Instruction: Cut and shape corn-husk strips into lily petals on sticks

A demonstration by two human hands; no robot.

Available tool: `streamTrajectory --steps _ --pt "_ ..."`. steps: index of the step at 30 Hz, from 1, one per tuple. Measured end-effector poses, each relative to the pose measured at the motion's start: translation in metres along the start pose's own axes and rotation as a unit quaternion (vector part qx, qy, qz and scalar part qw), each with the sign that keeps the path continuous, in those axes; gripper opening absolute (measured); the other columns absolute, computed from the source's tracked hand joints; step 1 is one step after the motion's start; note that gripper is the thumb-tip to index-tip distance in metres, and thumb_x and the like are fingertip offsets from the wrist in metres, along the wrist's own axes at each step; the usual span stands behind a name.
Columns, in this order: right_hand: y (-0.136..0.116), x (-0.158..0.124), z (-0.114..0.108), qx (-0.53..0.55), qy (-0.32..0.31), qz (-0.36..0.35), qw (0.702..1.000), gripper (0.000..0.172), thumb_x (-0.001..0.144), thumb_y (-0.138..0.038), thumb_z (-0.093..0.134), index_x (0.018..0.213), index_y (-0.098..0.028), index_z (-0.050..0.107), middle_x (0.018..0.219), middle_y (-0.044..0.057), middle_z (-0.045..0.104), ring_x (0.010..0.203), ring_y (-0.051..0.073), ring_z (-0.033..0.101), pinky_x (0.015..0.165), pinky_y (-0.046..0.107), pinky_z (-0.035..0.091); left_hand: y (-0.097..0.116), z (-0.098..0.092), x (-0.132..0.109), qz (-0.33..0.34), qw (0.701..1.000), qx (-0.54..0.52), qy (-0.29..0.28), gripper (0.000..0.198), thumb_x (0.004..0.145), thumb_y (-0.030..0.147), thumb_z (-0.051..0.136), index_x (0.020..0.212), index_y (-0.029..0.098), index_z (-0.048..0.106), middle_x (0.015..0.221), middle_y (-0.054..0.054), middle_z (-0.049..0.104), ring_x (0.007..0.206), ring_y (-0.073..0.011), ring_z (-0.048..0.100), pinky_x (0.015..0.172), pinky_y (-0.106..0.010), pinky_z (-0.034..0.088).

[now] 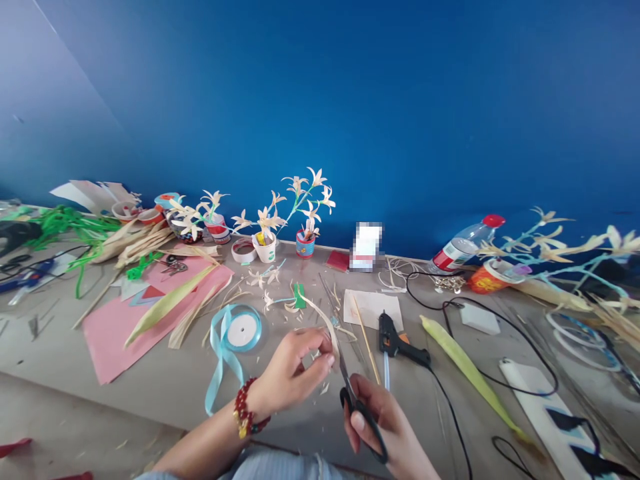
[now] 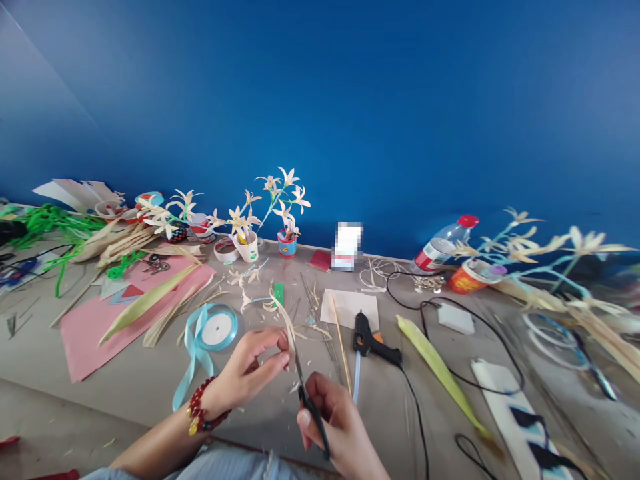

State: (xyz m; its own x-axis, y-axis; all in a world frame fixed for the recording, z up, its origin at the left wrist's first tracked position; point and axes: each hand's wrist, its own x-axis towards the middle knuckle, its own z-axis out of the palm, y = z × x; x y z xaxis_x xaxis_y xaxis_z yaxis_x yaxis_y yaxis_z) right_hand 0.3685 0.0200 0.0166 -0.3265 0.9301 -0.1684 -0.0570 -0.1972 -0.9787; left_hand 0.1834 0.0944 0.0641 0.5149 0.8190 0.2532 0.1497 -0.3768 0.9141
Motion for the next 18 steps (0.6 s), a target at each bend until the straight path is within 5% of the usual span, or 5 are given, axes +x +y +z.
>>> streamTrajectory --steps 18 --pt "0.0028 0.0001 0.0021 0.003 0.012 -0.010 1.000 0.060 0.072 -0.080 0.061 0.070 -0.024 0.040 0.049 -0.007 0.045 0.041 0.008 0.034 0.043 0.022 0.027 0.0022 0.0004 0.0010 -0.010 1.000 -0.028 -0.011 0.022 0.091 0.018 0.050 0.070 0.016 0.055 0.070 -0.002 0.062 0.067 -0.0132 0.056 0.069 -0.024 0.042"
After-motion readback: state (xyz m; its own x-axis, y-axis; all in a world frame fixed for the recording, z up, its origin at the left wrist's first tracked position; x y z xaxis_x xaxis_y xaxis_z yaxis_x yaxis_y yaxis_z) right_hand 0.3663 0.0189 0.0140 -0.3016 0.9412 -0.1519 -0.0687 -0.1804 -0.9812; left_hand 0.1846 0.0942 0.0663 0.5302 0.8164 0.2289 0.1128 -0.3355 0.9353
